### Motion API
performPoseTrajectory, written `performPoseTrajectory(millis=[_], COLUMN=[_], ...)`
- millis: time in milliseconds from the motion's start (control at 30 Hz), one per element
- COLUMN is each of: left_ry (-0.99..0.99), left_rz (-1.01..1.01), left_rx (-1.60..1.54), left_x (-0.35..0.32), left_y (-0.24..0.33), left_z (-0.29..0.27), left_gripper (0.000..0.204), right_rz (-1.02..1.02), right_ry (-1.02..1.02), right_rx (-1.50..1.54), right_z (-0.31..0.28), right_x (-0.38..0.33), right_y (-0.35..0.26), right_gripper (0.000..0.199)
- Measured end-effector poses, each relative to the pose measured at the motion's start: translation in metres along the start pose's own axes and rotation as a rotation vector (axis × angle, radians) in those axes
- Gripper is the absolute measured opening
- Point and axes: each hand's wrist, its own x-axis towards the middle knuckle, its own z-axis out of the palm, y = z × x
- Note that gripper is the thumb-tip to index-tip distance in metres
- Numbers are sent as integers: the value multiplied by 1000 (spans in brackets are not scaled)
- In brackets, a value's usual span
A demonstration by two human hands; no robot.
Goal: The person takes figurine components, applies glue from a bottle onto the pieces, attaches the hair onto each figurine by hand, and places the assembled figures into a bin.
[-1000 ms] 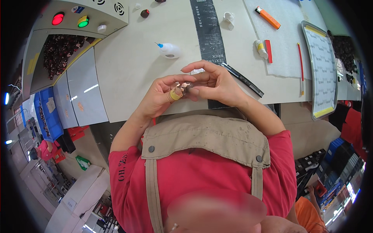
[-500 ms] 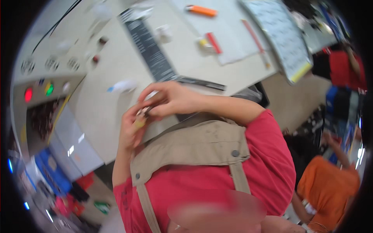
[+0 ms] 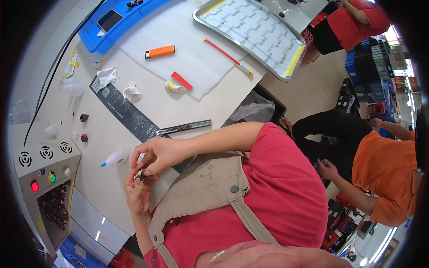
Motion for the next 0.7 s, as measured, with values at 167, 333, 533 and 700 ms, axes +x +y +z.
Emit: performPoseTrajectory(millis=[167, 333, 533, 700], left_ry=[3, 5, 0, -14], left_rz=[2, -4, -14, -15], left_rx=[1, -22, -26, -20], left_x=[0, 2, 2, 2], left_y=[0, -1, -3, -3], left_z=[-1, 0, -4, -5], left_gripper=[50, 51, 51, 54], right_rz=[-13, -8, -4, 16], right_ry=[17, 15, 16, 41], right_rx=[-42, 5, 3, -30], right_z=[1, 1, 0, 0], right_x=[2, 2, 4, 1], right_y=[2, 3, 6, 5], right_gripper=[27, 27, 28, 28])
